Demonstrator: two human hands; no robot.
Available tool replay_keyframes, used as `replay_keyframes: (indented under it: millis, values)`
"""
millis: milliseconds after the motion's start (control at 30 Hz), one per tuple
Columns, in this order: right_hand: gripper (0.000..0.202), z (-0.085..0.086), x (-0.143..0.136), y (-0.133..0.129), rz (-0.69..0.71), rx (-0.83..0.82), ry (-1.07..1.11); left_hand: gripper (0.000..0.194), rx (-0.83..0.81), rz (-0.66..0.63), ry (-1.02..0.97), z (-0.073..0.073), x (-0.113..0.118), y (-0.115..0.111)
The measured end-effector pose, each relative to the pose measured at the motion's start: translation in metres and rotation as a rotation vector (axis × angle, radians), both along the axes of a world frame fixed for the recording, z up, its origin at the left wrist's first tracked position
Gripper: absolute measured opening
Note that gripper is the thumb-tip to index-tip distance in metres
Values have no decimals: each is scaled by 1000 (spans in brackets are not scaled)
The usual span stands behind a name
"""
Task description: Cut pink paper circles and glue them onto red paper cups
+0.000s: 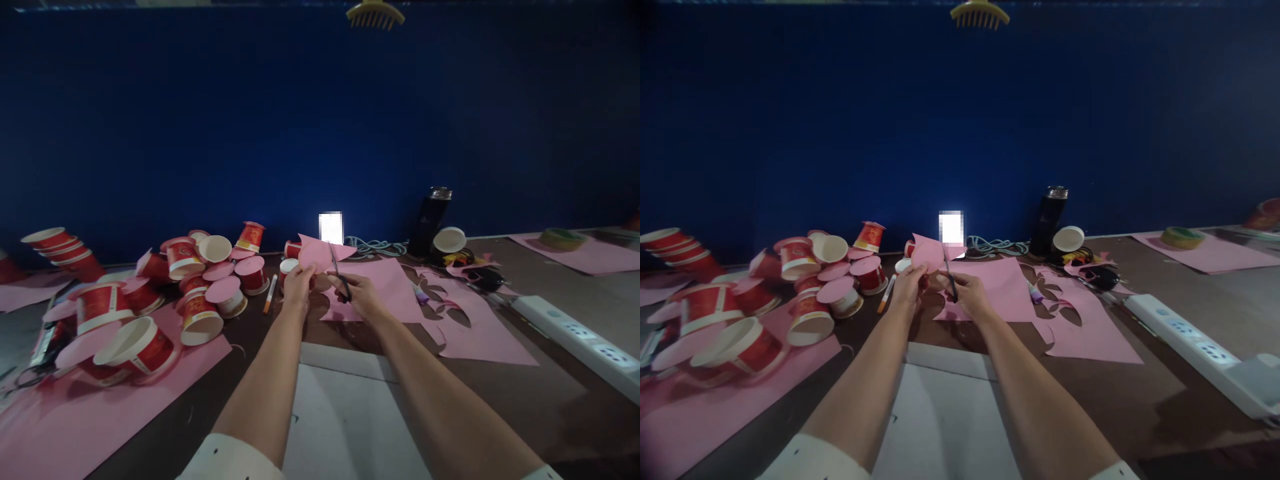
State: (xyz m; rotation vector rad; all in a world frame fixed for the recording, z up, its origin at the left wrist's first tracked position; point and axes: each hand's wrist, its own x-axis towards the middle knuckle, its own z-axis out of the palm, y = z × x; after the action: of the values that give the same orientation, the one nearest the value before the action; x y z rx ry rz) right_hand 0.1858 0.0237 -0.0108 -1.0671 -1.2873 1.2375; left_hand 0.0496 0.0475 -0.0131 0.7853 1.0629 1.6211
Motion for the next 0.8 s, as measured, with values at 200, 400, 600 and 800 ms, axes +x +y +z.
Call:
replay_keyframes:
  millis: [200, 400, 600, 800]
  values:
    - [56, 2, -1, -1, -5, -6, 4, 33, -31, -11, -103, 3, 3, -3]
    - [53, 0, -1, 0, 2, 25, -6, 43, -48, -141, -271, 9, 6, -8]
    - [52, -1, -2, 0, 7, 16, 8, 40, -35, -126, -198, 6, 4, -4]
    - [55, 1, -3, -1, 2, -7, 8, 41, -35, -77, -176, 6, 2, -4]
